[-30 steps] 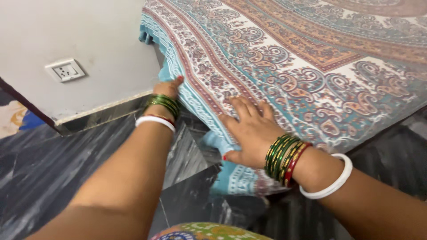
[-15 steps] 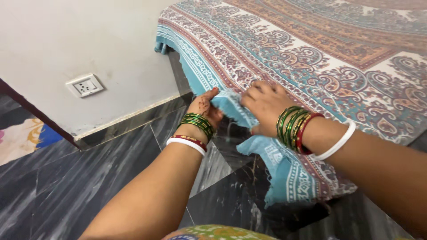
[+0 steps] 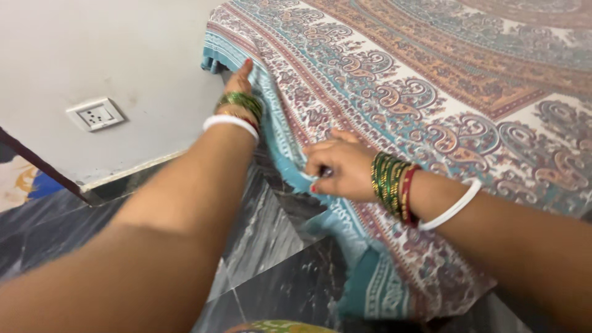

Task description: The person puts a patterned cover onto a mattress by tucking the edges under the mattress sides and corners by hand.

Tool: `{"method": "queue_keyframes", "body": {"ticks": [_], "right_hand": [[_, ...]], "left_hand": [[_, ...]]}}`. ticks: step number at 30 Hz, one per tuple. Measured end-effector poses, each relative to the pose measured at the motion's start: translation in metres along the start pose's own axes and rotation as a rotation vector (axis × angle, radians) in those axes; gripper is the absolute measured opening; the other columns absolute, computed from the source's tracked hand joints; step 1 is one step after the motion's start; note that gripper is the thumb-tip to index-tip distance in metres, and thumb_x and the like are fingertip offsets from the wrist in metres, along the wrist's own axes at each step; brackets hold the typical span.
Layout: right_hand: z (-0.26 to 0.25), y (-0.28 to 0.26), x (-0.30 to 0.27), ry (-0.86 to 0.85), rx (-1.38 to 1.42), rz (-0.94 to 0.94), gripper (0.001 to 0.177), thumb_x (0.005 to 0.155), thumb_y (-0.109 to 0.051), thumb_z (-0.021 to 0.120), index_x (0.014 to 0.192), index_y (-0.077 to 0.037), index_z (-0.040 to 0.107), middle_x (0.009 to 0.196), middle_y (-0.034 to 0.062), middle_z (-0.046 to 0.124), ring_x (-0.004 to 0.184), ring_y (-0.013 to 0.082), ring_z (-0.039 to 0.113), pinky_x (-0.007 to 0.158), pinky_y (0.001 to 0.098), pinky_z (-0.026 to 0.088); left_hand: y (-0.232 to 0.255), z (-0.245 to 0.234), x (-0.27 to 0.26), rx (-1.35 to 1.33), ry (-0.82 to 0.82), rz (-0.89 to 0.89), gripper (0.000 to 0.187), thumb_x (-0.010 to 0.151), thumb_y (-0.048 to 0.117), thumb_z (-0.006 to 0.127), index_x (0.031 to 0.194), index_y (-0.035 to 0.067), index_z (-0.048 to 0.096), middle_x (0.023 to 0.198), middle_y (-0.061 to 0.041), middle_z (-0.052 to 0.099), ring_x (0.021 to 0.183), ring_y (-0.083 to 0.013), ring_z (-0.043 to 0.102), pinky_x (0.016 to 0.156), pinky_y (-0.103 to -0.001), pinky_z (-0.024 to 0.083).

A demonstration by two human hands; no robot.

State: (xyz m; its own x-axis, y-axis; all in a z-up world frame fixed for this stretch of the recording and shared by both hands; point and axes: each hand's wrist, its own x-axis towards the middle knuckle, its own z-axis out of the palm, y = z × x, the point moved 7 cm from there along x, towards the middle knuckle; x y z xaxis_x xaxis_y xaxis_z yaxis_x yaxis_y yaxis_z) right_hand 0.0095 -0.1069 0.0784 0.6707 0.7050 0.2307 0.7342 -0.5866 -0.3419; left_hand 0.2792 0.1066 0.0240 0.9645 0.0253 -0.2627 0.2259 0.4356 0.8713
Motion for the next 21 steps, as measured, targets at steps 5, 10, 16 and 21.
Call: {"method": "queue_keyframes", "body": {"ticks": [5,10,16,21], "right_hand": [[-0.002,-0.001,0.000,0.027,0.099,-0.096,0.018,0.082,-0.025,0.079,0.085,-0.014,0.065,0.115,0.0031,0.071,0.135,0.0227,0.055,0.121,0.0609,0.011],[-0.002,-0.006,-0.001,0.041,0.148,-0.122,0.014,0.083,-0.022,0.074,0.088,-0.015,0.063,0.099,-0.0004,0.069,0.108,0.0191,0.066,0.122,0.0604,0.012],[-0.011,-0.020,-0.005,0.017,0.139,-0.144,0.012,0.084,-0.026,0.072,0.084,-0.016,0.065,0.092,-0.0013,0.068,0.103,0.0195,0.068,0.121,0.0602,0.012],[-0.011,-0.024,-0.004,-0.094,0.095,-0.021,0.016,0.085,-0.034,0.070,0.082,-0.019,0.067,0.086,-0.0040,0.070,0.099,0.0171,0.069,0.125,0.0598,0.008]], "left_hand": [[0.044,-0.047,0.030,0.365,0.440,0.022,0.082,0.087,0.056,0.067,0.146,0.001,0.051,0.156,-0.025,0.045,0.142,-0.0393,0.050,0.119,-0.048,0.035],[0.013,-0.092,0.009,0.389,0.699,0.189,0.061,0.092,0.033,0.068,0.142,0.002,0.054,0.144,-0.025,0.056,0.127,-0.0443,0.056,0.112,-0.048,0.041],[-0.008,-0.124,0.069,0.047,0.606,0.491,0.046,0.083,0.013,0.072,0.123,-0.009,0.068,0.120,-0.026,0.077,0.112,-0.0403,0.071,0.097,-0.049,0.057],[-0.014,-0.109,0.024,0.686,0.723,0.309,0.040,0.094,0.028,0.069,0.119,-0.003,0.068,0.113,-0.028,0.070,0.102,-0.0464,0.066,0.093,-0.050,0.050]]}}
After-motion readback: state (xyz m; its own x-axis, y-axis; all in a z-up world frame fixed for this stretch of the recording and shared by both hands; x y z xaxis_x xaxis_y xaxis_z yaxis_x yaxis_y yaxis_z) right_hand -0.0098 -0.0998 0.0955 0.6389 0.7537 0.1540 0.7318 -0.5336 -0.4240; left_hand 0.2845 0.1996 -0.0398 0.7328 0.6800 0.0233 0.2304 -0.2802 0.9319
